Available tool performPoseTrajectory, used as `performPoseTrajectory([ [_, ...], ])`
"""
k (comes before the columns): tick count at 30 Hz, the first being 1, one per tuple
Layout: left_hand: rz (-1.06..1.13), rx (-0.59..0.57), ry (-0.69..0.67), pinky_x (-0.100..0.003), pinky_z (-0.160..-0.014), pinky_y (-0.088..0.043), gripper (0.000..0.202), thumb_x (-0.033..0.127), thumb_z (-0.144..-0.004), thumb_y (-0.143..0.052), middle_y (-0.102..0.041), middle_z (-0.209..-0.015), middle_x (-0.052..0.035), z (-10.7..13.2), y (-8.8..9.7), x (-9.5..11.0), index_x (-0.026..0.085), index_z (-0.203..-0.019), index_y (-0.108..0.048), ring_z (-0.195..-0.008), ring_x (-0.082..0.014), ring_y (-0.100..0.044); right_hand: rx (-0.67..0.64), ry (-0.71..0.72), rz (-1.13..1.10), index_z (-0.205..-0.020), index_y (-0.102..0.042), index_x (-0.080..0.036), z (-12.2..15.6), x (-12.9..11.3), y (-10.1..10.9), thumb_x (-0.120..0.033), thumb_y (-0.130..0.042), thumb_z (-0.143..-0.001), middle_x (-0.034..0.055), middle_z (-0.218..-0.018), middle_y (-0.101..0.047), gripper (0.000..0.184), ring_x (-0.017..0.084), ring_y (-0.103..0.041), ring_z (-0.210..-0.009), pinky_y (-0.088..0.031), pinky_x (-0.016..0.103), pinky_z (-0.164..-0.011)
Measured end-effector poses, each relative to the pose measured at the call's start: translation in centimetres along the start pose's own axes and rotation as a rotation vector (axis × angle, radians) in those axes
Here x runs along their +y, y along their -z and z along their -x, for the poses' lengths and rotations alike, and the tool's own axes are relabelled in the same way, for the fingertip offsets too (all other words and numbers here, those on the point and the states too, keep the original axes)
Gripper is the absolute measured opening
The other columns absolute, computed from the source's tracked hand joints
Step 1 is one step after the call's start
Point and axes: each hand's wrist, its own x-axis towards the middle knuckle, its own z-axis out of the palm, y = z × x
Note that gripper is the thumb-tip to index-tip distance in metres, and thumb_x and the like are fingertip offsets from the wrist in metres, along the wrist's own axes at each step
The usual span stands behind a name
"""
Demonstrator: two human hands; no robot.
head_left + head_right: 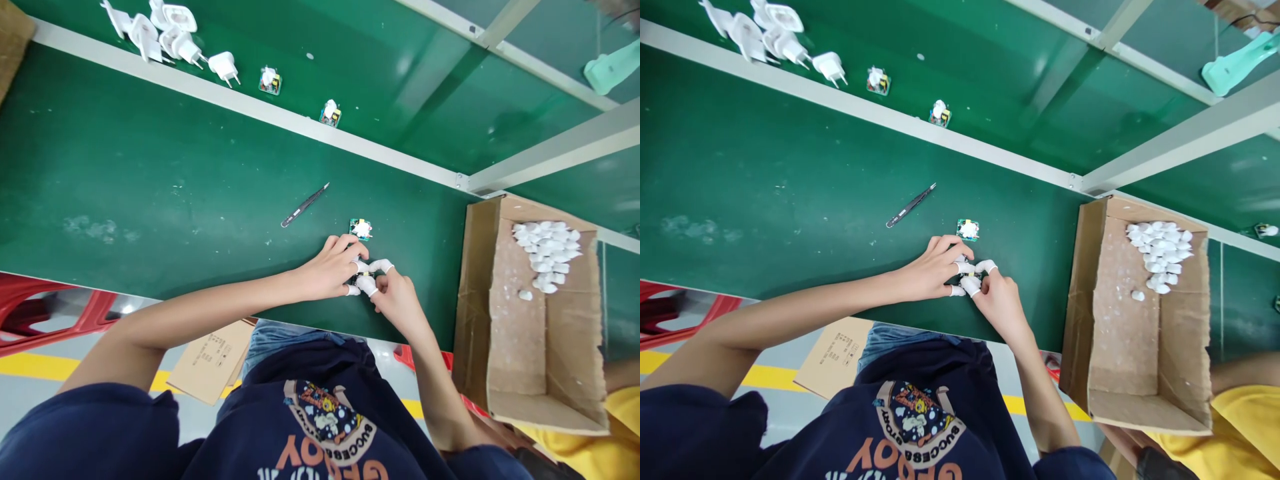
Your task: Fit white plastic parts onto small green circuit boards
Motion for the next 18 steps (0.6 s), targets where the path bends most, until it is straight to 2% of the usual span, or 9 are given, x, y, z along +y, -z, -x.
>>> performPoseTrajectory([
  [4, 0.005, -0.002, 0.002, -0.047, -0.092, -0.032, 0.011, 0.02, -0.077, -0.068, -0.052, -0.123, -0.0121, -0.1, 0.0, 0.0, 0.013, -0.085, -0.064, -0.121, -0.0325, -0.034, -0.168, 0.036, -0.245, -0.101, -0.049, -0.019, 0.0, 0.0, 0.4, -0.04, -0.054, -0.085, -0.0032, -0.055, -0.063, 0.027, 0.014, -0.059, -0.04, -0.044, 0.022, -0.041],
  [8, -0.004, -0.006, -0.001, -0.047, -0.093, -0.031, 0.013, 0.021, -0.079, -0.067, -0.051, -0.124, -0.012, -0.1, 0.1, 0.0, 0.014, -0.088, -0.064, -0.121, -0.0323, -0.034, -0.167, 0.039, -0.289, -0.102, -0.05, -0.018, -0.3, 0.7, 0.8, -0.044, -0.054, -0.087, -0.0031, -0.056, -0.062, 0.03, 0.014, -0.058, -0.038, -0.043, 0.02, -0.04],
  [11, -0.005, -0.014, 0.007, -0.047, -0.093, -0.031, 0.012, 0.02, -0.079, -0.067, -0.052, -0.123, -0.0111, -0.2, 0.1, 0.0, 0.015, -0.089, -0.064, -0.121, -0.0319, -0.034, -0.286, 0.048, -0.501, -0.109, -0.05, -0.017, -0.4, 1.7, 1.2, -0.051, -0.046, -0.091, 0.0001, -0.063, -0.065, 0.038, 0.016, -0.063, -0.047, -0.048, 0.023, -0.044],
  [13, -0.011, -0.015, 0.006, -0.047, -0.093, -0.031, 0.011, 0.019, -0.078, -0.067, -0.052, -0.124, -0.0111, -0.1, 0.1, -0.1, 0.014, -0.088, -0.064, -0.121, -0.032, -0.033, -0.319, 0.076, -0.552, -0.115, -0.05, -0.016, -0.1, 2.1, 1.5, -0.051, -0.048, -0.09, 0.0011, -0.067, -0.064, 0.043, 0.016, -0.064, -0.052, -0.051, 0.026, -0.05],
  [15, -0.021, -0.013, 0.002, -0.047, -0.093, -0.031, 0.012, 0.017, -0.077, -0.067, -0.051, -0.125, -0.0117, -0.1, 0.1, -0.1, 0.014, -0.089, -0.064, -0.121, -0.0324, -0.033, -0.263, 0.135, -0.435, -0.122, -0.051, -0.016, 0.4, 2.3, 1.4, -0.044, -0.057, -0.087, -0.0007, -0.068, -0.062, 0.045, 0.014, -0.061, -0.054, -0.051, 0.027, -0.055],
  [18, -0.028, -0.004, -0.003, -0.048, -0.093, -0.03, 0.018, 0.018, -0.078, -0.067, -0.051, -0.127, -0.0125, -0.1, 0.0, -0.2, 0.014, -0.096, -0.065, -0.122, -0.033, -0.033, -0.083, 0.233, -0.093, -0.126, -0.054, -0.019, 1.3, 2.4, 0.6, -0.031, -0.062, -0.084, -0.003, -0.066, -0.056, 0.045, 0.011, -0.05, -0.05, -0.044, 0.024, -0.056],
])
